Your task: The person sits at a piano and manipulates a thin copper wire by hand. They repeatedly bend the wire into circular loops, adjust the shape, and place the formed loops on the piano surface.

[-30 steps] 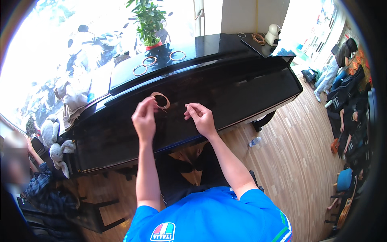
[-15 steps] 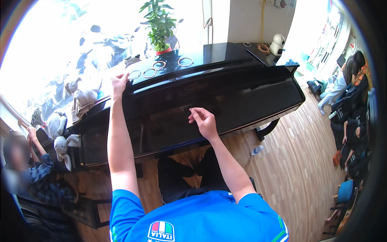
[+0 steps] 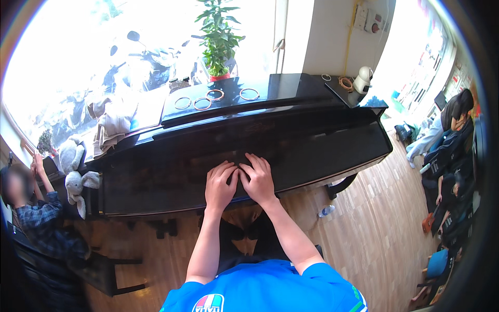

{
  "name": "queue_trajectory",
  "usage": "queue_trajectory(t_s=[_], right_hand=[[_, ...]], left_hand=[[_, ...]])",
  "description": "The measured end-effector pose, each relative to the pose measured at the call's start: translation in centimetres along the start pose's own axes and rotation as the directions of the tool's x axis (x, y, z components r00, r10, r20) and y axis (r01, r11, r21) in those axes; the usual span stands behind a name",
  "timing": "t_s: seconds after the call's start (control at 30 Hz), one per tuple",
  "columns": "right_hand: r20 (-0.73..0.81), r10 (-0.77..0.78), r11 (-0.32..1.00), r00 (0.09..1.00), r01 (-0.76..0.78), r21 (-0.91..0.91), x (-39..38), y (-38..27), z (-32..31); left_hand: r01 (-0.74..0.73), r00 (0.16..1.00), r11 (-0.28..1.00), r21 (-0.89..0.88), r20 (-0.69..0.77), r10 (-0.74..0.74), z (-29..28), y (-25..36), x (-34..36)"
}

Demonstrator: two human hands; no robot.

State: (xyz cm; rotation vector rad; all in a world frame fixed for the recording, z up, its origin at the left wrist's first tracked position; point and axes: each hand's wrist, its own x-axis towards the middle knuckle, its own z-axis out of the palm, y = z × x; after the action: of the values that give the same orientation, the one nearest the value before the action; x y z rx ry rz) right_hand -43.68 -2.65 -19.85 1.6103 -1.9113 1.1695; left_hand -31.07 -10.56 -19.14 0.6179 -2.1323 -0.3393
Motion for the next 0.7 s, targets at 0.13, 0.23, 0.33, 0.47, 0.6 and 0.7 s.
queue_trajectory(t_s=[0.13, 0.23, 0.33, 0.47, 0.6, 0.7], right_hand=[[-0.006, 0.017, 0.993, 1.000, -0.017, 0.120, -0.4, 0.5, 0.4], [-0.016, 0.024, 0.986, 1.000, -0.021, 0.167, -0.1, 0.7, 0.2], [-0.032, 0.073, 0.981, 0.997, -0.066, 0.180, -0.2, 0.4, 0.3], [-0.046, 0.060, 0.997, 0.997, -0.058, 0.048, 0.4, -0.4, -0.2], [0.078, 0.029, 1.000, 0.997, -0.029, -0.004, 0.0, 0.3, 0.1], [0.055, 0.034, 0.999, 0.998, -0.035, 0.024, -0.3, 0.8, 0.2]], left_hand=[[-0.002, 1.000, 0.999, -0.046, 0.018, 0.003, -0.2, -0.3, 0.0], [-0.005, 1.000, 0.998, -0.063, 0.021, 0.006, -0.8, -0.4, 0.1], [0.028, 0.997, 0.998, -0.058, 0.067, -0.024, -1.2, 0.0, 0.3], [0.026, 0.997, 0.998, 0.062, 0.069, -0.030, -1.4, 0.7, 0.5], [0.008, 0.987, 0.995, 0.100, 0.162, -0.024, -0.8, 0.2, 0.1], [0.003, 0.986, 0.996, 0.092, 0.166, -0.019, -0.7, 0.2, 0.1]])
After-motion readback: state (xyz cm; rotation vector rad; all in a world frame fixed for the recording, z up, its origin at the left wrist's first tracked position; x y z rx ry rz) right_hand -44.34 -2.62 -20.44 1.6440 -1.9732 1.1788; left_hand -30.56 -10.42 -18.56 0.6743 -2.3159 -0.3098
